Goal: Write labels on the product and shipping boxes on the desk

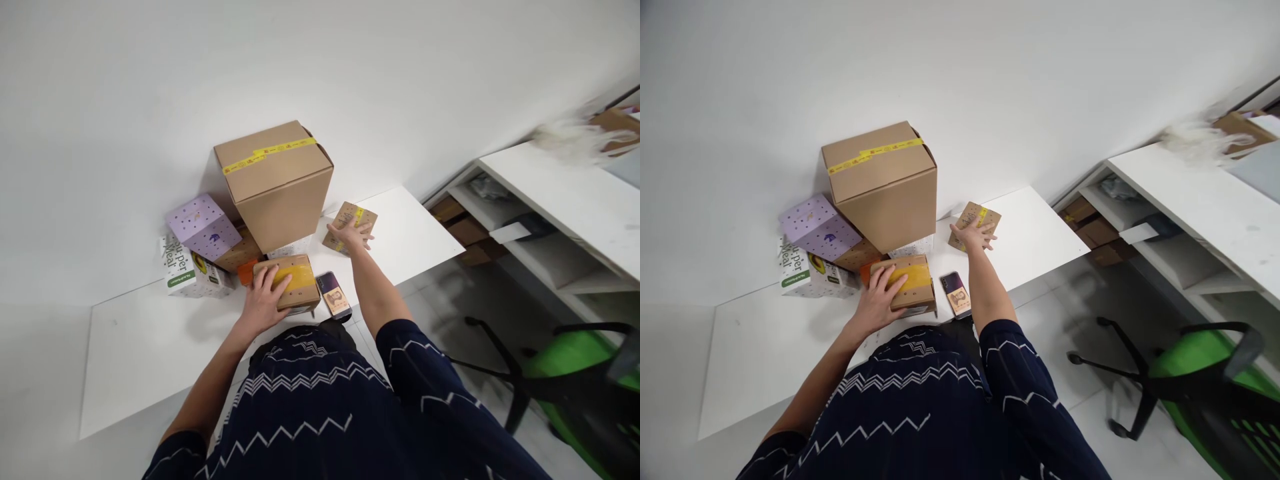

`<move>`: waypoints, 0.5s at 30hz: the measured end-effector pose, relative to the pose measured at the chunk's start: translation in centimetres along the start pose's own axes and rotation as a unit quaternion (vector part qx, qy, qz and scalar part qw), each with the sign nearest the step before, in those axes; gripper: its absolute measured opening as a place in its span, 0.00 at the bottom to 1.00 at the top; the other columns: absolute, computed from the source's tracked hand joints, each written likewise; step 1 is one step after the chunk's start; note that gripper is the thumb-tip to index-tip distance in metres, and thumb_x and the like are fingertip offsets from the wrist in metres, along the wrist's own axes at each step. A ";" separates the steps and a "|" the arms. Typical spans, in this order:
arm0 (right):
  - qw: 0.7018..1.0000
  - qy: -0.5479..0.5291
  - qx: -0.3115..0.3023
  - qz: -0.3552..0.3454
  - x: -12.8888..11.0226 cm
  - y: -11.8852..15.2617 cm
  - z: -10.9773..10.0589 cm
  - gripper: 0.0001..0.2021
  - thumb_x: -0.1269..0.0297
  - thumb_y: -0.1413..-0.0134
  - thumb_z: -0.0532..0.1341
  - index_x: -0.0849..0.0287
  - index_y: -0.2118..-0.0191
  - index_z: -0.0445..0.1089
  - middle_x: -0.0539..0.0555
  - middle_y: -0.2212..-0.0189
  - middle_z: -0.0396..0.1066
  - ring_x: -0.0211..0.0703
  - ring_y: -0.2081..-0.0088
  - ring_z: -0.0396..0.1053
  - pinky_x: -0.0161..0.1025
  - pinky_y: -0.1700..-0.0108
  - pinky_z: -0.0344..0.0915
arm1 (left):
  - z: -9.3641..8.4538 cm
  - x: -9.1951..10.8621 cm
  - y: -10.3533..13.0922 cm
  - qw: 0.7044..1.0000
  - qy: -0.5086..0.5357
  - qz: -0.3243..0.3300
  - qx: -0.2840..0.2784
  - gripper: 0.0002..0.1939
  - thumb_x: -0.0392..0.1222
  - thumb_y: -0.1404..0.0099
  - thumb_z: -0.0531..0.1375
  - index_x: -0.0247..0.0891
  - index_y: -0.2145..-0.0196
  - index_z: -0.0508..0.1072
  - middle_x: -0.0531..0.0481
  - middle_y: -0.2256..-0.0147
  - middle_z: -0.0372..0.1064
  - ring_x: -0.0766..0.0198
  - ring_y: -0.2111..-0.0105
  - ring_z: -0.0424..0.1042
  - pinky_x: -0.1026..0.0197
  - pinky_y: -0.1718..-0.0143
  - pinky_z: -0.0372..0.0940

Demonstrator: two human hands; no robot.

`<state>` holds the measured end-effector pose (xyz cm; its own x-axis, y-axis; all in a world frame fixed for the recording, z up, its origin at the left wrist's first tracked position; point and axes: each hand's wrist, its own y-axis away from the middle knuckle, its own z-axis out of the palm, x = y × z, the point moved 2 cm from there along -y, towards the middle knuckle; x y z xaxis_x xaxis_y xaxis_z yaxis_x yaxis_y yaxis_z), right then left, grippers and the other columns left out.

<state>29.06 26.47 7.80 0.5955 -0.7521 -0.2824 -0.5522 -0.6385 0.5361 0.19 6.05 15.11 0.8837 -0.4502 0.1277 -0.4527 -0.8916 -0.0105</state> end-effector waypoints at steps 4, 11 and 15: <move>0.999 -0.025 0.018 -0.020 1.0 -0.1 -0.3 0.59 0.31 0.57 0.64 0.45 0.26 0.32 0.68 0.27 0.16 0.85 0.31 0.33 0.81 0.44 0.49 | 1.1 0.0 0.9 0.999 0.008 0.015 0.041 0.39 0.52 0.41 0.67 0.42 0.35 0.63 0.36 0.32 0.54 0.37 0.33 0.51 0.37 0.42 0.63; 0.981 -0.174 0.042 -0.077 8.1 0.1 -2.2 0.58 0.36 0.59 0.64 0.47 0.27 0.37 0.66 0.28 0.33 0.75 0.31 0.45 0.68 0.36 0.52 | 2.1 -1.4 1.0 0.982 0.033 0.051 0.176 0.29 0.52 0.34 0.62 0.39 0.39 0.69 0.38 0.38 0.65 0.44 0.36 0.61 0.45 0.44 0.66; 0.952 -0.254 0.065 -0.158 13.4 2.8 -1.1 0.54 0.38 0.58 0.64 0.49 0.27 0.43 0.63 0.31 0.44 0.64 0.32 0.52 0.57 0.33 0.55 | 1.8 -0.4 0.4 0.972 0.039 0.087 0.213 0.28 0.52 0.34 0.62 0.39 0.39 0.69 0.37 0.39 0.66 0.45 0.36 0.62 0.47 0.43 0.66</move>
<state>36.13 14.76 6.40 0.4039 -0.4797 -0.7789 -0.4799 -0.8360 0.2660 -0.10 5.76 13.30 0.7792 -0.6053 0.1628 -0.4892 -0.7496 -0.4458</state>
